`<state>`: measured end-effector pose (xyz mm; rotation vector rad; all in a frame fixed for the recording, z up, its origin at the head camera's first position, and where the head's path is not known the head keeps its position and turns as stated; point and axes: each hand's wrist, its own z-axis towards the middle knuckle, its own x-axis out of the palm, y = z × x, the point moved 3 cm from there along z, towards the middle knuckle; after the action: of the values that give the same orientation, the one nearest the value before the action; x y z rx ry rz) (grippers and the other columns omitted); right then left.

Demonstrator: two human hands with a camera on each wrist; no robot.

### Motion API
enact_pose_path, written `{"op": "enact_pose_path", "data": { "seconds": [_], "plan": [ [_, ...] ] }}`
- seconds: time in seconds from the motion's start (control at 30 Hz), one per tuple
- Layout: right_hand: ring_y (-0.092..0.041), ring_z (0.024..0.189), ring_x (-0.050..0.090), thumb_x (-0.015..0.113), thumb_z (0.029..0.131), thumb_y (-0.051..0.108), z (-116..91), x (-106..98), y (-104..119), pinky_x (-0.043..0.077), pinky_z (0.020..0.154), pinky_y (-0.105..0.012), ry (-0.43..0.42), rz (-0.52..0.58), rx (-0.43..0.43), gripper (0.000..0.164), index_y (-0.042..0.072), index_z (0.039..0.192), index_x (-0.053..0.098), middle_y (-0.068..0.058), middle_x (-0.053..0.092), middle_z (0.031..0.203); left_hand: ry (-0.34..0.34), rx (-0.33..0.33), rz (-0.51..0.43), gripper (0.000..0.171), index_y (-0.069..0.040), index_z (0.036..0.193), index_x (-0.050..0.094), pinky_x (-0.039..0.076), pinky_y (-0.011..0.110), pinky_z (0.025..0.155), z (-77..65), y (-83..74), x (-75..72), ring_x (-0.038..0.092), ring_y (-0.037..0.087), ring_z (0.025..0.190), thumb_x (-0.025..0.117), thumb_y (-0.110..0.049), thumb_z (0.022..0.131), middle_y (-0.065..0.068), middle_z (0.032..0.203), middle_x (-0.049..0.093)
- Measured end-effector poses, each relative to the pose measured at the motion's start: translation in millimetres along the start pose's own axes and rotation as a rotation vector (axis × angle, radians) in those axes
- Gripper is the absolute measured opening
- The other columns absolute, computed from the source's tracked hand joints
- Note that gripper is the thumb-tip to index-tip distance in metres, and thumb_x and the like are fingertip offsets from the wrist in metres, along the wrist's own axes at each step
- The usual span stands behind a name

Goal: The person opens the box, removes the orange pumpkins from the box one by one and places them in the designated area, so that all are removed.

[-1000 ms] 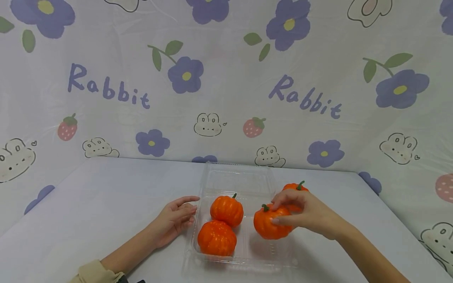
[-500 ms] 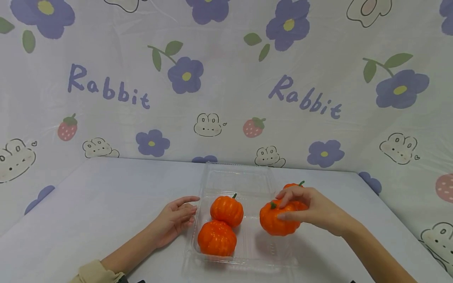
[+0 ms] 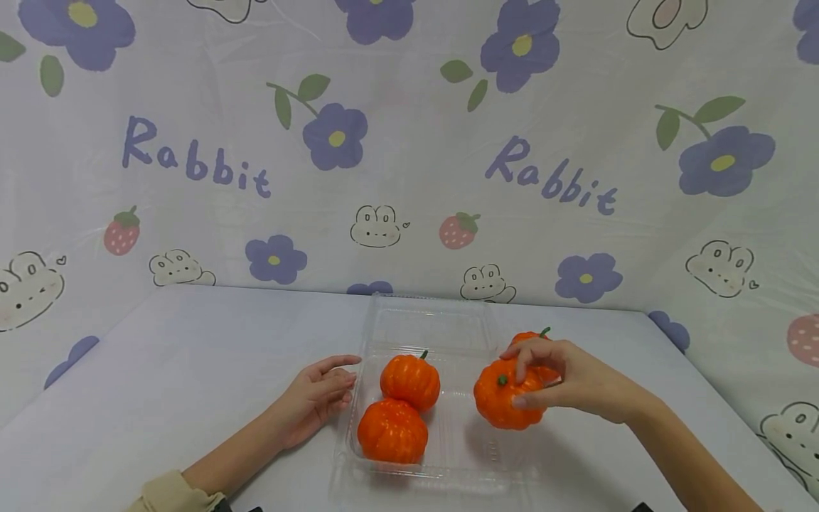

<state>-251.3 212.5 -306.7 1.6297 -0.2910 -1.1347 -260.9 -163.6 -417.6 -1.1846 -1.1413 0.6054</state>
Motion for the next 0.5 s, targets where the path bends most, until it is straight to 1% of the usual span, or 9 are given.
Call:
{"op": "enact_pose_path", "data": {
  "seconds": [0.1, 0.17, 0.27, 0.4, 0.5],
  "plan": [
    [-0.04, 0.128, 0.052, 0.083, 0.09, 0.014, 0.9, -0.9, -2.3, 0.061, 0.094, -0.036, 0.011, 0.007, 0.009, 0.03, 0.003, 0.105, 0.059, -0.021, 0.058, 0.133, -0.004, -0.002, -0.001, 0.036, -0.005, 0.144, 0.05, 0.059, 0.017, 0.082, 0.0, -0.2, 0.3, 0.062, 0.008, 0.082, 0.057, -0.012, 0.109, -0.002, 0.098, 0.065],
    [-0.04, 0.124, 0.055, 0.083, 0.09, 0.014, 1.2, -1.4, -3.2, 0.062, 0.092, -0.036, 0.019, 0.013, 0.01, 0.035, 0.002, 0.111, 0.058, -0.021, 0.058, 0.131, -0.008, -0.003, 0.0, 0.037, -0.005, 0.144, 0.049, 0.059, 0.017, 0.081, 0.1, -0.2, 0.8, 0.062, 0.009, 0.082, 0.057, -0.012, 0.109, -0.002, 0.098, 0.065],
    [-0.04, 0.124, 0.056, 0.083, 0.09, 0.015, 0.8, -2.7, -3.8, 0.062, 0.091, -0.035, 0.029, 0.007, 0.009, 0.04, 0.003, 0.12, 0.058, -0.021, 0.056, 0.13, -0.016, -0.007, 0.004, 0.038, -0.005, 0.145, 0.049, 0.059, 0.017, 0.081, 0.3, -0.2, 1.3, 0.062, 0.009, 0.082, 0.057, -0.012, 0.109, -0.002, 0.098, 0.065],
    [-0.038, 0.126, 0.055, 0.082, 0.09, 0.015, -0.6, -5.6, -5.2, 0.062, 0.092, -0.035, 0.048, -0.006, 0.019, 0.047, 0.005, 0.13, 0.06, -0.021, 0.055, 0.136, -0.019, -0.011, 0.006, 0.038, -0.005, 0.145, 0.049, 0.059, 0.017, 0.081, 0.5, -0.2, 1.5, 0.062, 0.009, 0.082, 0.057, -0.012, 0.109, -0.001, 0.098, 0.065],
    [-0.037, 0.129, 0.054, 0.082, 0.09, 0.015, -2.0, -8.5, -6.6, 0.06, 0.094, -0.035, 0.062, -0.005, 0.03, 0.053, 0.005, 0.137, 0.059, -0.022, 0.053, 0.144, -0.013, -0.007, 0.001, 0.037, -0.006, 0.145, 0.049, 0.059, 0.016, 0.081, 0.6, -0.2, 1.2, 0.062, 0.009, 0.081, 0.057, -0.012, 0.109, -0.001, 0.098, 0.065]
  ]
}}
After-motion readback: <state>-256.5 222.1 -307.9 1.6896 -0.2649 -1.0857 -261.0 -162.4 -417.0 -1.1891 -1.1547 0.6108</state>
